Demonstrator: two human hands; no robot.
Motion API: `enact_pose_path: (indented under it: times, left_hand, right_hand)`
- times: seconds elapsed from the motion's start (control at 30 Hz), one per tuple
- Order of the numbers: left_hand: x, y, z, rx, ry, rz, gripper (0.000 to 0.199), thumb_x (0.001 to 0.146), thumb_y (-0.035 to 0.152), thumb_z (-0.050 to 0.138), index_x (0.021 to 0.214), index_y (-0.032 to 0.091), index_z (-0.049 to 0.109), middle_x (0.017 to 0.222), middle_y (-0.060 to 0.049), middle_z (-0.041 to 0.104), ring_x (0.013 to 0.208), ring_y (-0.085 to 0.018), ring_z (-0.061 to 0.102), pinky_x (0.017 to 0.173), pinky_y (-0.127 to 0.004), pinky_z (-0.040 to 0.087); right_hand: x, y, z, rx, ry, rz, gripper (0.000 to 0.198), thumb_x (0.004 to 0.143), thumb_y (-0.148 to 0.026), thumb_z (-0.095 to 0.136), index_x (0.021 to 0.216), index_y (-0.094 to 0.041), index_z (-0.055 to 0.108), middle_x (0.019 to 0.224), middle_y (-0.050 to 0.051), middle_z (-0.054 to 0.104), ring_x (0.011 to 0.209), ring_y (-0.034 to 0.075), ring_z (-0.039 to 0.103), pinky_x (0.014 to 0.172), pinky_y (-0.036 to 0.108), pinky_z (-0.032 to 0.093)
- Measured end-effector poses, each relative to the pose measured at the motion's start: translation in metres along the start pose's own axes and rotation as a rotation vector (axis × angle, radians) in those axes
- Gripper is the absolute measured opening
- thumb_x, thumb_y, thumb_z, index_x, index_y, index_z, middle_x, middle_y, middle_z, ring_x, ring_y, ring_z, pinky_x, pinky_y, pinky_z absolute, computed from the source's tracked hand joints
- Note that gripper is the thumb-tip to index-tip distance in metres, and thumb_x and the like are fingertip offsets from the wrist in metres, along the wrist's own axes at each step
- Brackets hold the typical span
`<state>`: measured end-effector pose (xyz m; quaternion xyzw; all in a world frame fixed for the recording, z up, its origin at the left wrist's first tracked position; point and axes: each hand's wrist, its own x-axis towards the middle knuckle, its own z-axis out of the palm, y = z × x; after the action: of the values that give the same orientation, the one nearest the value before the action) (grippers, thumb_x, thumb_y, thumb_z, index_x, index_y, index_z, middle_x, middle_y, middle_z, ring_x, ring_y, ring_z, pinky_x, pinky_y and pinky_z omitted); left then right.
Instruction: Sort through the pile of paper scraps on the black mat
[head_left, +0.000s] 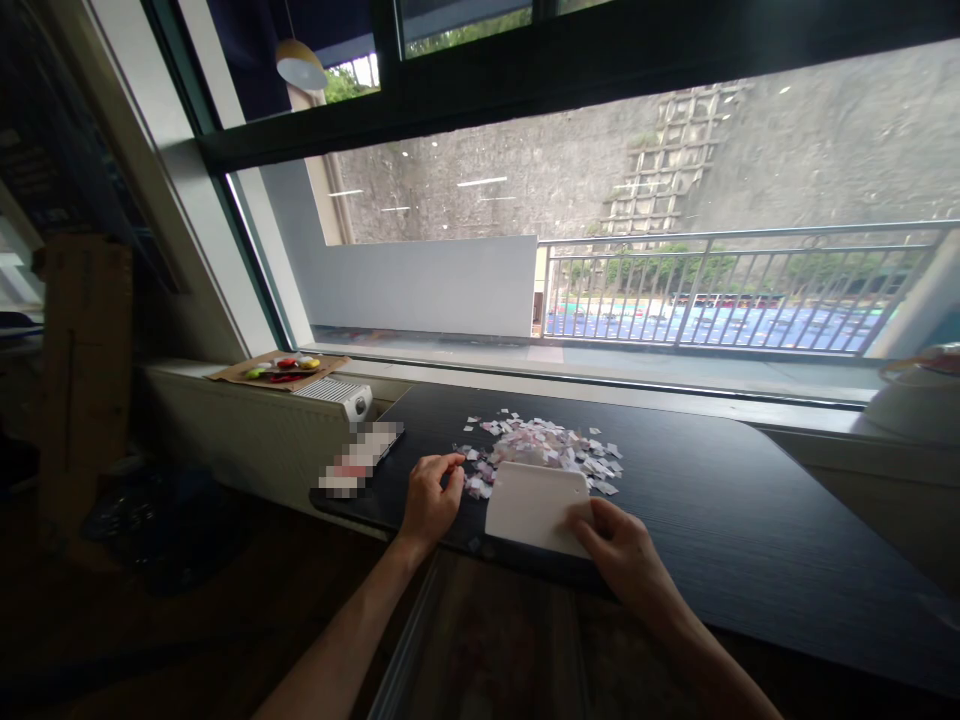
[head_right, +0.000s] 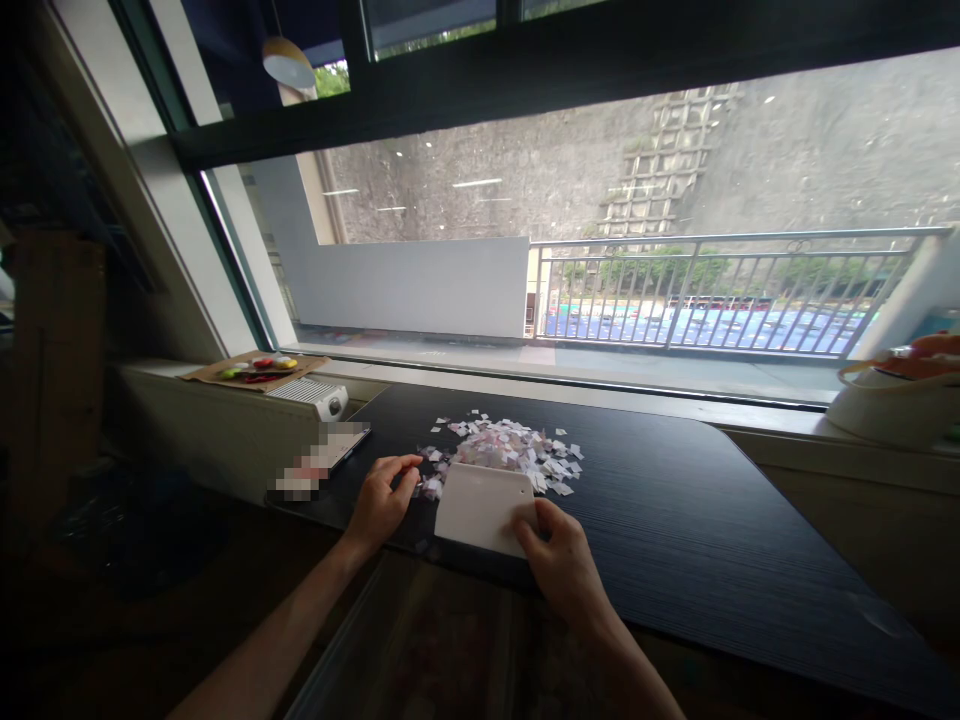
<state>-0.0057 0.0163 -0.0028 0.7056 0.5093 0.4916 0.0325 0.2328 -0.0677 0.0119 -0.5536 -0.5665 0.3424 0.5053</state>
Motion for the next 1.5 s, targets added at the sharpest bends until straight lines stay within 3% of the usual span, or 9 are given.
enact_pose_path:
  times: [0.37,0.6,0.77,0.97,1.17,1.5]
  left_hand:
    - [0.000,0.002,0.000,-0.001,-0.003,-0.018,0.023,0.079,0.022,0.050,0.090,0.019,0.069,0.085,-0.005,0.070,0.088,-0.020,0.062,0.084,-0.036,0.049]
    - [0.000,0.002,-0.001,-0.012,-0.010,-0.020,0.023,0.080,0.023,0.049,0.090,0.019,0.069,0.086,-0.005,0.070,0.088,-0.020,0.061,0.085,-0.036,0.049]
    - [0.000,0.001,0.000,-0.007,0.000,-0.014,0.021,0.079,0.022,0.050,0.089,0.020,0.069,0.085,-0.004,0.070,0.087,-0.019,0.061,0.084,-0.035,0.049]
    - [0.000,0.001,-0.001,-0.012,0.003,-0.005,0.021,0.079,0.022,0.050,0.089,0.019,0.069,0.086,-0.005,0.070,0.087,-0.019,0.061,0.085,-0.036,0.049]
    - [0.000,0.000,-0.001,-0.014,0.001,-0.006,0.021,0.079,0.023,0.050,0.088,0.020,0.069,0.086,-0.005,0.070,0.087,-0.020,0.061,0.085,-0.036,0.049]
    - [0.000,0.000,-0.001,-0.021,-0.004,-0.008,0.022,0.080,0.025,0.049,0.089,0.020,0.069,0.085,-0.005,0.070,0.086,-0.020,0.062,0.085,-0.036,0.049]
  right_hand:
    - [0.005,-0.002,0.006,0.001,-0.023,-0.050,0.021,0.072,-0.037,0.061,0.065,-0.017,0.059,0.061,-0.001,0.059,0.059,0.015,0.053,0.055,0.024,0.042]
    - [0.004,-0.001,0.000,-0.009,-0.120,-0.038,0.019,0.073,-0.035,0.060,0.066,-0.018,0.058,0.064,0.000,0.060,0.062,0.015,0.054,0.054,0.023,0.041]
    - [0.001,0.002,-0.008,-0.050,0.039,-0.033,0.020,0.073,-0.037,0.059,0.067,-0.018,0.061,0.062,0.000,0.061,0.061,0.016,0.055,0.055,0.025,0.041]
    - [-0.001,0.002,-0.012,-0.118,-0.052,-0.034,0.021,0.072,-0.037,0.058,0.069,-0.017,0.063,0.067,0.002,0.063,0.066,0.018,0.057,0.059,0.026,0.043]
    - [-0.002,0.002,-0.008,-0.088,0.031,-0.052,0.021,0.073,-0.038,0.057,0.070,-0.017,0.062,0.067,0.002,0.063,0.064,0.018,0.056,0.058,0.026,0.043]
    - [-0.003,0.002,-0.009,-0.102,-0.040,-0.053,0.023,0.071,-0.039,0.059,0.062,-0.019,0.056,0.063,0.001,0.059,0.063,0.017,0.053,0.055,0.025,0.043]
